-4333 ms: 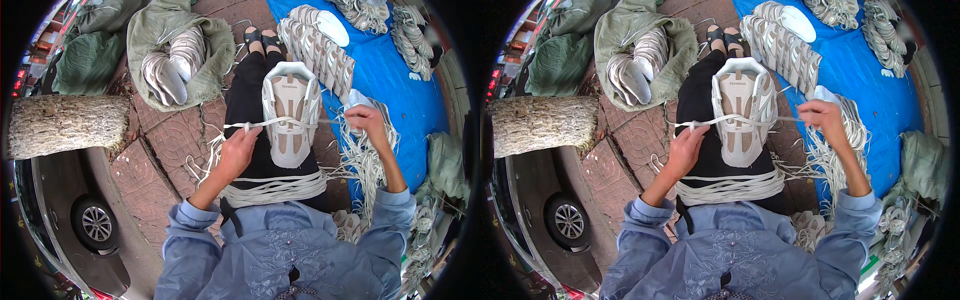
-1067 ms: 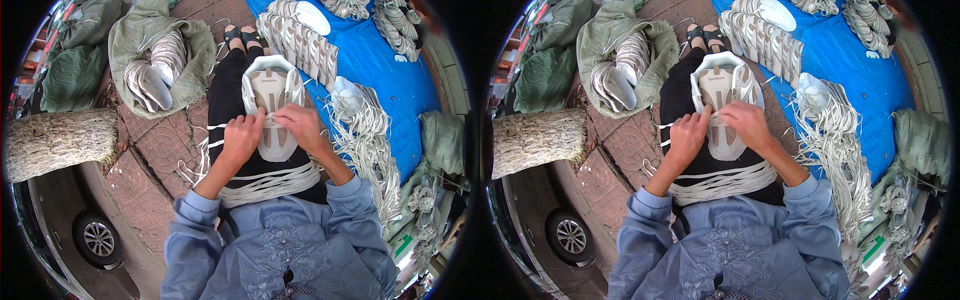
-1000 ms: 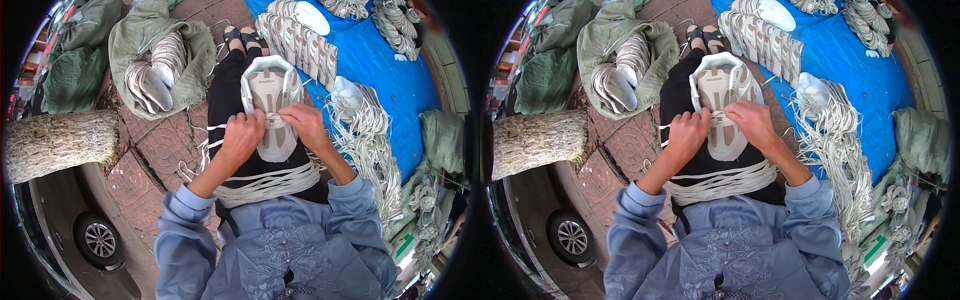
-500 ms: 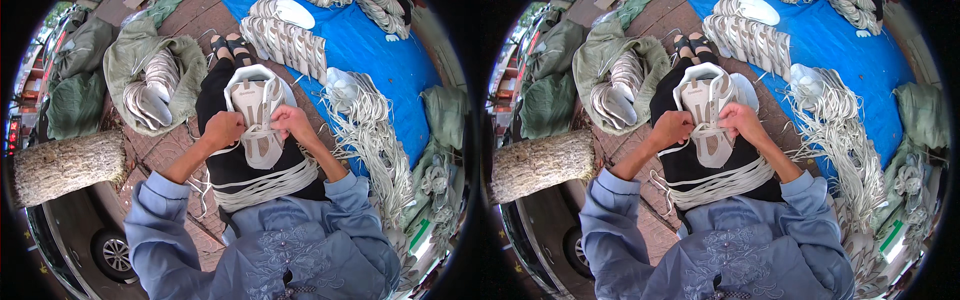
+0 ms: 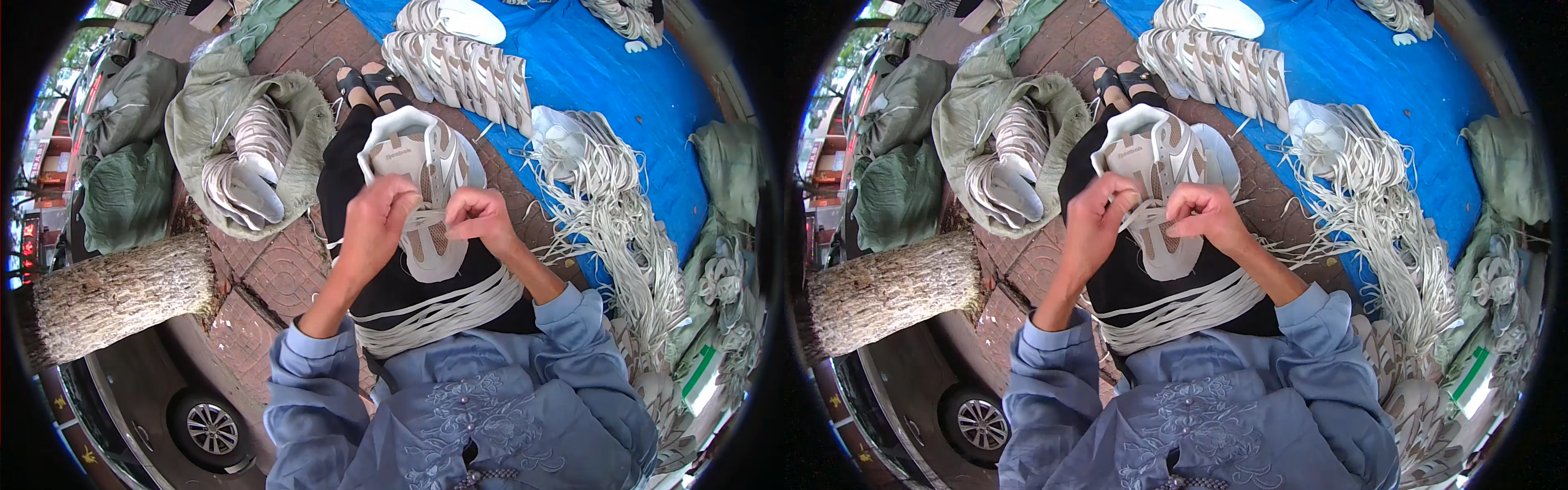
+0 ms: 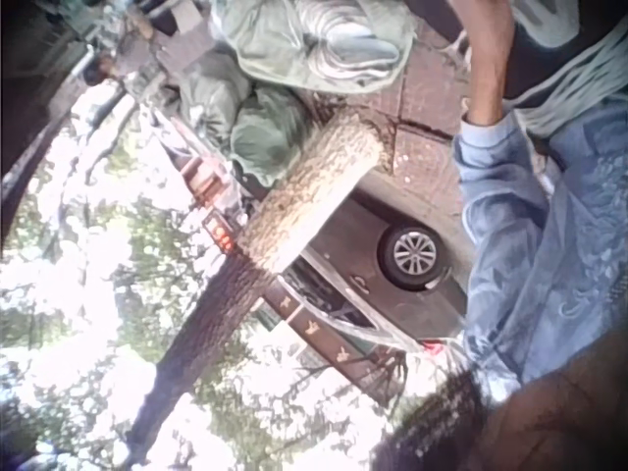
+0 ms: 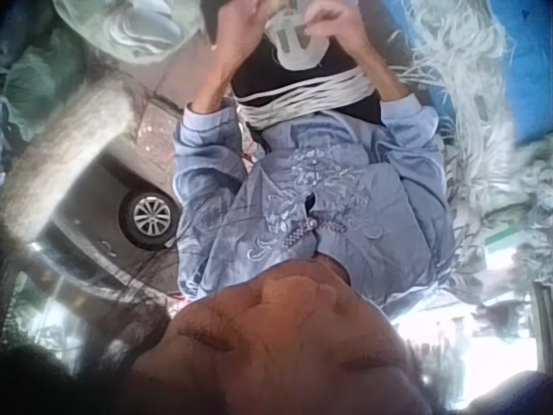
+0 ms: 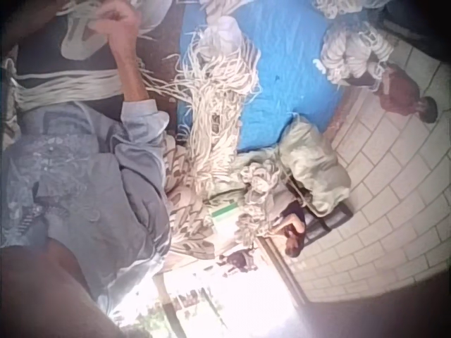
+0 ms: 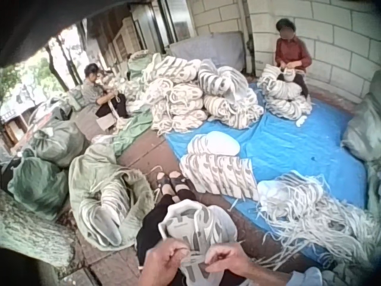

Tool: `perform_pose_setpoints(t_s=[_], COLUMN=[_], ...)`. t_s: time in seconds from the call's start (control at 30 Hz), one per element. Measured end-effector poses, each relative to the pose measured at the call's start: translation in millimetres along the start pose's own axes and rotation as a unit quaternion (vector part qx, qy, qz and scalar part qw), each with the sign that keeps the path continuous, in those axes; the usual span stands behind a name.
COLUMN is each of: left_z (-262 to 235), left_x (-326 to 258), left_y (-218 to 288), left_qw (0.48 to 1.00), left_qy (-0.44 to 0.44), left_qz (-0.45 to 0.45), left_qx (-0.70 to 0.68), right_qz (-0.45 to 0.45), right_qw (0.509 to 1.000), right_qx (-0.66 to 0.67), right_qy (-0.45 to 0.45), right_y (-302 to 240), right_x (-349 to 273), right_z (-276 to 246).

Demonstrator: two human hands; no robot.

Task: Insert and thread white laces into a sneaker upper.

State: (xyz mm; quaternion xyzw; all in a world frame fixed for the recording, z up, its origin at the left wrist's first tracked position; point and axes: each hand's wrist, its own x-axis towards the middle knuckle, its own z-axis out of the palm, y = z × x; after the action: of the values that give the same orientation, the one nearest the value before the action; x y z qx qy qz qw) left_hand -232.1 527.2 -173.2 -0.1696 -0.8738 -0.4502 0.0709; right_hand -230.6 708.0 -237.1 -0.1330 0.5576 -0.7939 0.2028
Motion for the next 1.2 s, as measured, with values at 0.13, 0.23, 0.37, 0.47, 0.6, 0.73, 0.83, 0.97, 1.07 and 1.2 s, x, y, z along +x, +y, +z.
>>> perform_pose_setpoints(t_s=[0.13, 0.23, 0.37, 0.47, 0.6, 0.73, 0.83, 0.97, 1.07, 1.2], left_z=[4.5, 6.6, 10.4, 11.6, 14.0, 20.7, 22.2, 15.6, 28.8, 35.9], left_x=[-12.2, -11.6, -11.3, -14.2, -15.0, -11.8, -11.7, 9.9, 18.4, 20.0], left_y=[-5.0, -5.8, -5.3, -6.8, -13.2, -7.4, -4.5, -5.3, -16.6, -19.0], left_qw=[0.935, 0.953, 0.957, 0.976, 0.951, 0.953, 0.989, 0.982, 0.969, 0.965], left_qy=[-0.090, -0.129, -0.129, -0.108, -0.066, -0.085, -0.089, -0.080, -0.158, -0.183], left_qz=[-0.239, -0.219, -0.195, -0.168, -0.225, -0.229, -0.120, -0.169, -0.171, -0.145], left_qx=[-0.245, -0.166, -0.171, -0.084, -0.200, -0.179, -0.001, 0.030, 0.080, 0.117], right_qz=[-0.015, -0.004, 0.011, 0.025, -0.025, -0.158, -0.211, -0.223, -0.176, -0.184], right_qw=[0.998, 0.999, 0.999, 0.997, 0.994, 0.931, 0.860, 0.854, 0.865, 0.858], right_qx=[0.055, 0.035, 0.030, 0.060, 0.045, -0.312, -0.457, -0.456, -0.454, -0.461], right_qy=[-0.020, -0.042, -0.036, -0.036, 0.095, 0.106, 0.086, 0.113, 0.125, 0.130], right_y=[-6.2, -5.9, -5.0, -4.4, -9.6, -2.0, -1.8, -0.2, 11.1, 14.2], right_x=[6.4, 8.7, 11.7, 12.2, 11.1, 9.8, 0.5, -4.7, -1.6, 2.8], right_z=[-0.6, 1.5, 9.7, 12.3, 10.3, 11.1, 2.3, -6.1, -10.3, -8.8])
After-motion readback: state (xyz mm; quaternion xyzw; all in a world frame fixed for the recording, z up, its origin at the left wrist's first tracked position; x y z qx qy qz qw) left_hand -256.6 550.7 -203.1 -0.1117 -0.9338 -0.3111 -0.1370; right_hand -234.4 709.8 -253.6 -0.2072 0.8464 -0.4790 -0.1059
